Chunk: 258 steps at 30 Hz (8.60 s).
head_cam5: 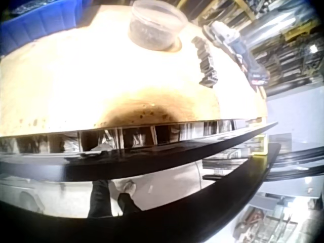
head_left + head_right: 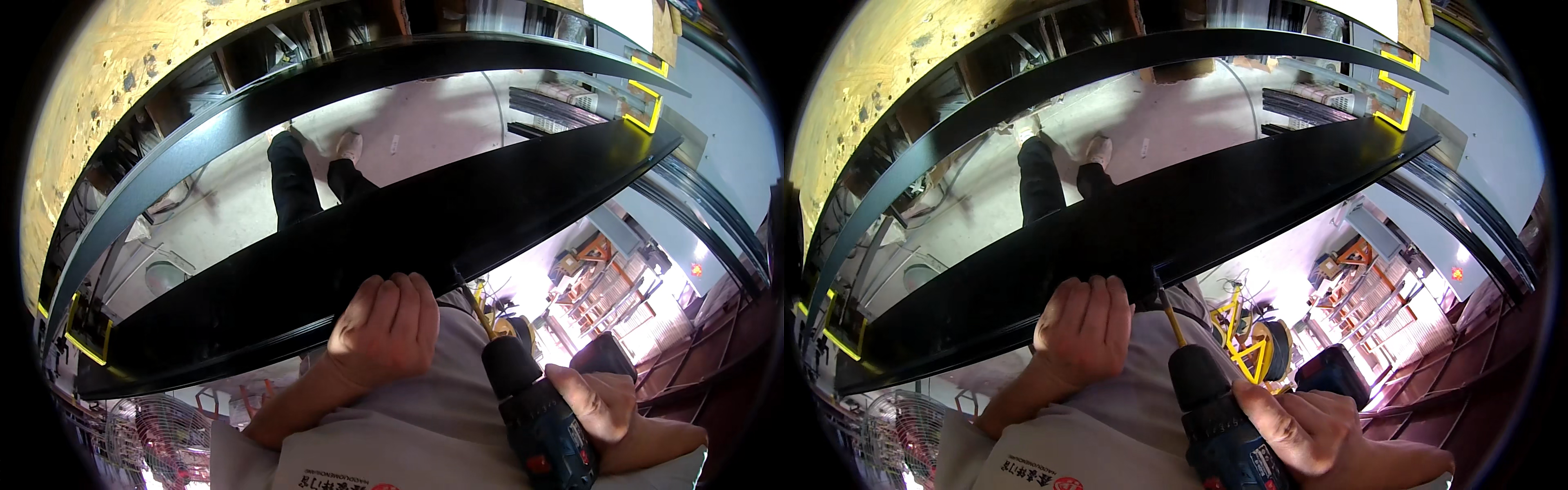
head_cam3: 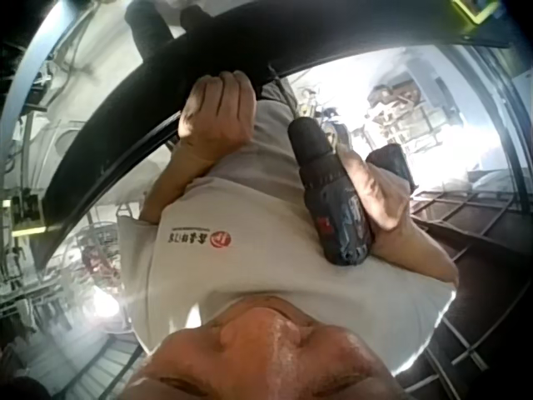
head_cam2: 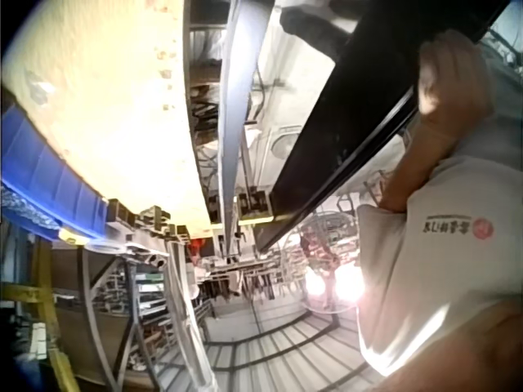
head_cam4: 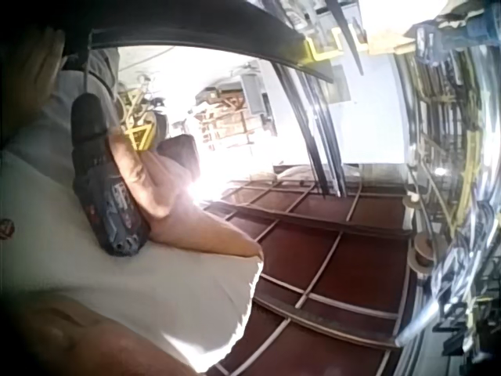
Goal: The person aligns a black metal rail against a yellow support on a workbench, measures and marks positions, and then uses a power drill to drive screws into the rail.
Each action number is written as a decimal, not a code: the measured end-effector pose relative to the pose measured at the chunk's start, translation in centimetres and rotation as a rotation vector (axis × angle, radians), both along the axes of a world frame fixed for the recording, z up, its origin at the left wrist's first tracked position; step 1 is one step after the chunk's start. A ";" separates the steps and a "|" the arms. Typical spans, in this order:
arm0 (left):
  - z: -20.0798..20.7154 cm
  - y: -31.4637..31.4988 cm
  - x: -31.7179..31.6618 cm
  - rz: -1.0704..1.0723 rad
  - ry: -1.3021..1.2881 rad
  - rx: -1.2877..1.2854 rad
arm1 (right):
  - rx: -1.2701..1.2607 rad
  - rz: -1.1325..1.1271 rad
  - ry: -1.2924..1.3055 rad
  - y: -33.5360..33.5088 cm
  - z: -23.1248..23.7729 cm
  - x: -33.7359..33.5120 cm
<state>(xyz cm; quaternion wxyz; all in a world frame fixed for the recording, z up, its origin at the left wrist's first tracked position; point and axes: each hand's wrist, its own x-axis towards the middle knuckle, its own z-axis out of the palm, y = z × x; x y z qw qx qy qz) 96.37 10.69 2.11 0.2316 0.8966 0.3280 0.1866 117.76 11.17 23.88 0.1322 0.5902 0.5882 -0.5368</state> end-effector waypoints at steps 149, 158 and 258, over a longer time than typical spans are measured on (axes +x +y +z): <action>19.0 -5.0 -41.9 -0.442 -0.028 -0.177 | 0.598 -0.287 0.787 -23.1 1.9 -31.3; 13.0 -6.6 -43.4 0.172 -0.505 -0.864 | 0.918 -0.309 1.124 -23.8 -1.9 -33.1; -1.3 -2.3 -48.4 0.188 -0.128 -0.069 | -0.185 -0.700 -0.085 -4.3 0.6 -48.9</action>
